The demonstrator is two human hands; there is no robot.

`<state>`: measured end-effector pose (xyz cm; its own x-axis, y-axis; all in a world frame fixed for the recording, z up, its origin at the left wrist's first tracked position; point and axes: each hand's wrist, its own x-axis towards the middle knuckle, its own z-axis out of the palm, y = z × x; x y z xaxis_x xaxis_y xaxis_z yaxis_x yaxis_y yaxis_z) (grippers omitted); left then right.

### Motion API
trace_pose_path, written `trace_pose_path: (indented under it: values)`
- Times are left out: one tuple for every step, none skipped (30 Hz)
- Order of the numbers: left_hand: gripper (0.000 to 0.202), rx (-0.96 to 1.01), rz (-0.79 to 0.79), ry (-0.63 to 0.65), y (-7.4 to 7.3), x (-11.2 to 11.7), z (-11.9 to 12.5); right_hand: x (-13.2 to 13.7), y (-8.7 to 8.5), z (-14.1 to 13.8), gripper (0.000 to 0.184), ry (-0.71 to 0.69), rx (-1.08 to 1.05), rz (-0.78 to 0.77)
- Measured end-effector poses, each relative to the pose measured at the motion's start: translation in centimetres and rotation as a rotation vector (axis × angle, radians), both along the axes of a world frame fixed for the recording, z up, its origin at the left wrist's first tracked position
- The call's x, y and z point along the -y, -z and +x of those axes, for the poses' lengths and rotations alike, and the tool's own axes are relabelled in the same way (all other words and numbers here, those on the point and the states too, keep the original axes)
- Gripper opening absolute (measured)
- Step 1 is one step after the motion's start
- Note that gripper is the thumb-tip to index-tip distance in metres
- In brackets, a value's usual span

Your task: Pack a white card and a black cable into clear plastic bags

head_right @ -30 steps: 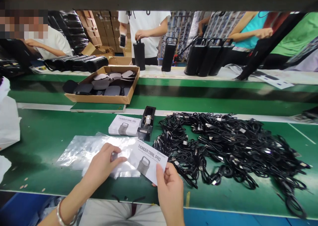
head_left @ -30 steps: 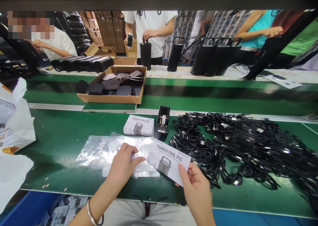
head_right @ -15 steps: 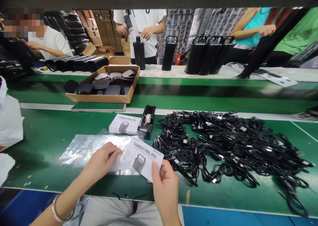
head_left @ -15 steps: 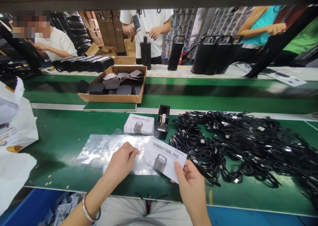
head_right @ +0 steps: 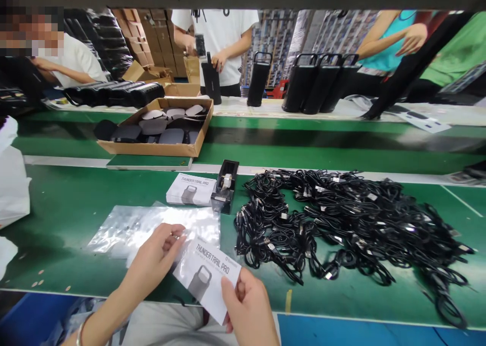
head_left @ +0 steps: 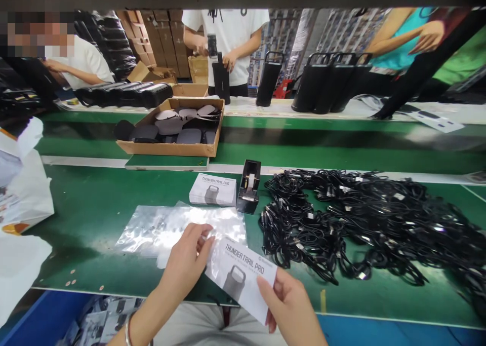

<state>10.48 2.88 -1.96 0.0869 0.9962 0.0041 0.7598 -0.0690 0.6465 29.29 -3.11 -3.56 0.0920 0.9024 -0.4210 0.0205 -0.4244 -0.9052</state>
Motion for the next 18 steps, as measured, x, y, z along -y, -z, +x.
trace_pose_path:
  values:
    - [0.017, 0.003, -0.003, 0.017, 0.1, 0.2, 0.0, -0.2, -0.2, 0.1, 0.033, -0.024, -0.019, -0.024]
    - [0.016, 0.004, -0.010, 0.036, 0.1, 0.3, 0.1, -0.5, -0.4, 0.2, 0.032, -0.049, -0.030, -0.039]
    - [0.015, 0.001, -0.015, 0.059, 0.1, 0.4, 0.1, -0.8, -0.5, 0.3, 0.031, -0.075, -0.030, -0.045]
    - [0.014, -0.009, -0.014, 0.080, 0.2, 0.5, 0.2, -1.2, -0.7, 0.4, 0.030, -0.099, -0.027, -0.043]
    - [0.013, -0.023, -0.003, 0.102, 0.2, 0.6, 0.2, -1.5, -0.8, 0.6, 0.029, -0.123, -0.033, -0.038]
    - [0.013, -0.042, 0.018, 0.126, 0.3, 0.6, 0.3, -1.7, -0.8, 0.8, 0.030, -0.149, -0.053, -0.037]
    - [0.012, -0.065, 0.050, 0.146, 0.4, 0.7, 0.3, -1.9, -0.9, 1.0, 0.031, -0.176, -0.090, -0.046]
    - [0.011, -0.088, 0.084, 0.163, 0.5, 0.7, 0.3, -1.9, -0.9, 1.2, 0.033, -0.195, -0.134, -0.061]
    - [0.010, -0.106, 0.115, 0.177, 0.6, 0.6, 0.3, -1.9, -0.9, 1.3, 0.036, -0.201, -0.176, -0.079]
    - [0.012, -0.117, 0.139, 0.187, 0.7, 0.6, 0.4, -1.8, -0.9, 1.4, 0.038, -0.198, -0.206, -0.094]
    - [0.014, -0.121, 0.151, 0.191, 0.7, 0.6, 0.4, -1.7, -0.9, 1.5, 0.040, -0.183, -0.219, -0.103]
    - [0.016, -0.118, 0.150, 0.191, 0.6, 0.5, 0.4, -1.6, -0.9, 1.4, 0.041, -0.158, -0.220, -0.101]
    - [0.017, -0.107, 0.139, 0.187, 0.5, 0.5, 0.4, -1.6, -1.0, 1.3, 0.042, -0.127, -0.212, -0.090]
    - [0.016, -0.091, 0.124, 0.184, 0.3, 0.5, 0.3, -1.7, -1.0, 1.1, 0.043, -0.098, -0.198, -0.073]
    - [0.016, -0.073, 0.109, 0.180, 0.1, 0.5, 0.3, -1.7, -1.1, 0.8, 0.043, -0.073, -0.181, -0.054]
    - [0.017, -0.056, 0.096, 0.174, 0.0, 0.6, 0.3, -1.9, -1.1, 0.6, 0.043, -0.047, -0.162, -0.030]
    - [0.017, -0.043, 0.087, 0.167, -0.2, 0.6, 0.2, -2.1, -1.1, 0.3, 0.043, -0.024, -0.145, -0.008]
    - [0.017, -0.031, 0.082, 0.156, -0.2, 0.5, 0.2, -2.2, -1.0, 0.0, 0.043, -0.009, -0.130, 0.013]
